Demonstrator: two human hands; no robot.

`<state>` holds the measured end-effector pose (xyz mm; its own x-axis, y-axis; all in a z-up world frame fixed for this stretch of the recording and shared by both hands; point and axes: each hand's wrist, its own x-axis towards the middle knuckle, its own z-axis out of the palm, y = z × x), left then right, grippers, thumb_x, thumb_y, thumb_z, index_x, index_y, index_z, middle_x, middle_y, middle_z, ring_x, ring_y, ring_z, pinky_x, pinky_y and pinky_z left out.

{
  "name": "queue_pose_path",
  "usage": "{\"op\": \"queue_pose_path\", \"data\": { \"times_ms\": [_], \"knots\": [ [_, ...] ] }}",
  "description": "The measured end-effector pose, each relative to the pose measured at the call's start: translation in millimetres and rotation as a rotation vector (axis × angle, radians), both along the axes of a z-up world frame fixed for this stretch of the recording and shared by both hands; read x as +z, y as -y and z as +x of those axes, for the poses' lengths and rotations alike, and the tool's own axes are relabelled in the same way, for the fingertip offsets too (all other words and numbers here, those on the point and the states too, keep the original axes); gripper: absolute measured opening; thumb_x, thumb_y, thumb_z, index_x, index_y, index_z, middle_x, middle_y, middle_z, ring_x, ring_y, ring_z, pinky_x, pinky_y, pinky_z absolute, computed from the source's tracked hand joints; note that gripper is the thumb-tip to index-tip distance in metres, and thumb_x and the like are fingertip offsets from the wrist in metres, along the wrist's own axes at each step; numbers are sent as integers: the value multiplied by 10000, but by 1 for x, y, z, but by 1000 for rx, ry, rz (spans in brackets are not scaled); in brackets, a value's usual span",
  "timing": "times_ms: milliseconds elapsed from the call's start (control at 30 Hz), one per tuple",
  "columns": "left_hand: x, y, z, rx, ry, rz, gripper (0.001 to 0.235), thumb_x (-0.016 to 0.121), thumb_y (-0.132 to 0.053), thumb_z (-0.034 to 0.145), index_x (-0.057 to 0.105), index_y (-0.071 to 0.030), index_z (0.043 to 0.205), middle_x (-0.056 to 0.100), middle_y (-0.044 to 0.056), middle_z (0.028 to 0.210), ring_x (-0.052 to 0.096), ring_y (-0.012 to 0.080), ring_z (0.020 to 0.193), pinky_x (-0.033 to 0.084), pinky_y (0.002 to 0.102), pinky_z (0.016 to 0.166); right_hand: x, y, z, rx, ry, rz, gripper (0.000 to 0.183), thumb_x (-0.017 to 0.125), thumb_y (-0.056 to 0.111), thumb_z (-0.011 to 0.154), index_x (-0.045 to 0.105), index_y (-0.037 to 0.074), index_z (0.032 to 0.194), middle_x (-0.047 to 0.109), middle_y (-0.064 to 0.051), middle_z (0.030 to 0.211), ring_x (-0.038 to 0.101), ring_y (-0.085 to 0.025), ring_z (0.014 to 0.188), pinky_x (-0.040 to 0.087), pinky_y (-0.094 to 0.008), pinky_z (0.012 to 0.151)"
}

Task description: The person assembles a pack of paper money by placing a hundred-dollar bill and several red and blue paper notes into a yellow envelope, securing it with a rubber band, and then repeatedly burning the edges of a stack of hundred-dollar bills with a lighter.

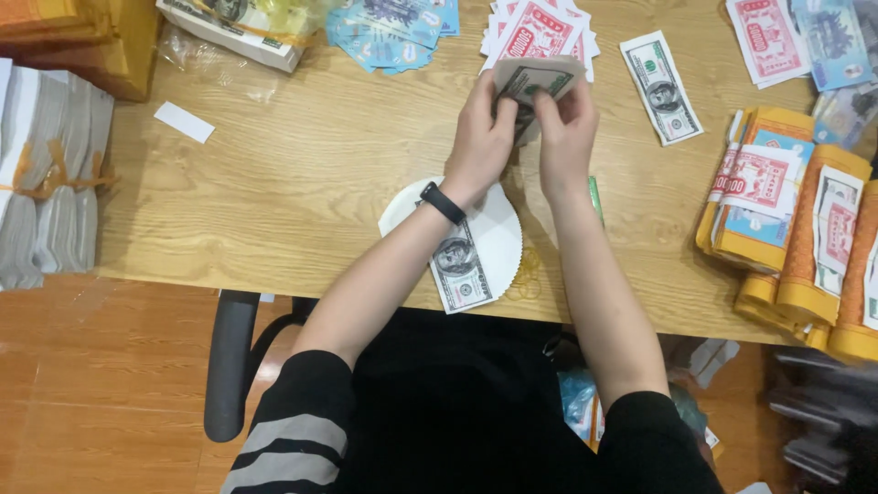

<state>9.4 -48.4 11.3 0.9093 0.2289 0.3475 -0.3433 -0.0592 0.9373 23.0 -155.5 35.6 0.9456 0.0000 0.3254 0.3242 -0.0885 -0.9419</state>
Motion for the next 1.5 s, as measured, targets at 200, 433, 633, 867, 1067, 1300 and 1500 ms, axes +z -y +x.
{"op": "queue_pose_path", "data": {
  "times_ms": [200, 433, 633, 867, 1067, 1300, 1500],
  "knots": [
    [2, 2, -7, -30, -6, -68, 182, 444, -88, 874, 484, -91, 1052, 601, 90, 984, 576, 212, 943, 439, 320, 862, -1, -7, -8, -13, 108, 44, 170, 461, 11, 838, 538, 79, 975, 515, -29, 889, 477, -131, 846, 418, -260, 755],
    [-2, 3, -1, 83, -87, -167, 143, 489, -196, 920, 514, -128, 1043, 624, 66, 947, 586, 191, 880, 460, 322, 797, -6, -11, -14, 72, 104, 24, 218, 450, 18, 917, 501, 45, 1128, 570, -116, 1077, 536, -209, 1003, 477, -310, 871],
    [9, -6, -8, 4, 103, -204, 105, 460, -81, 934, 493, -111, 1030, 556, 54, 973, 536, 180, 924, 436, 297, 843, -15, -13, -12, 95, 117, 40, 242, 439, -36, 916, 501, 53, 1132, 571, -113, 1059, 547, -201, 983, 493, -305, 861],
    [-4, -8, -5, -15, 88, -144, 132, 460, -99, 947, 501, -97, 1072, 593, 66, 993, 574, 174, 941, 454, 290, 864, -27, -21, -6, 1, 141, 66, 275, 422, -20, 817, 521, 66, 1059, 568, -85, 987, 508, -162, 912, 445, -287, 809],
    [2, -7, -6, -14, 9, -112, 75, 457, -135, 955, 504, -102, 1003, 578, 55, 919, 545, 167, 852, 436, 297, 786, -28, -24, -10, 73, 56, 163, 317, 471, 4, 895, 496, 55, 1207, 576, -117, 1137, 540, -181, 1043, 468, -310, 937],
    [17, -20, -9, 76, 107, 157, 144, 513, -82, 897, 560, -77, 1034, 601, 80, 987, 590, 247, 961, 453, 331, 844, 50, 25, -2, 55, 380, -468, 112, 584, -60, 949, 596, 47, 982, 591, -76, 958, 502, -157, 842, 409, -240, 689],
    [30, -19, -16, 63, 71, 72, 354, 513, -110, 972, 425, -98, 1315, 551, 51, 1091, 551, 171, 974, 465, 326, 960, 75, 121, 50, 30, 407, -597, 129, 596, -127, 1005, 683, -43, 1052, 673, -131, 958, 620, -185, 830, 534, -293, 747]
  ]
}}
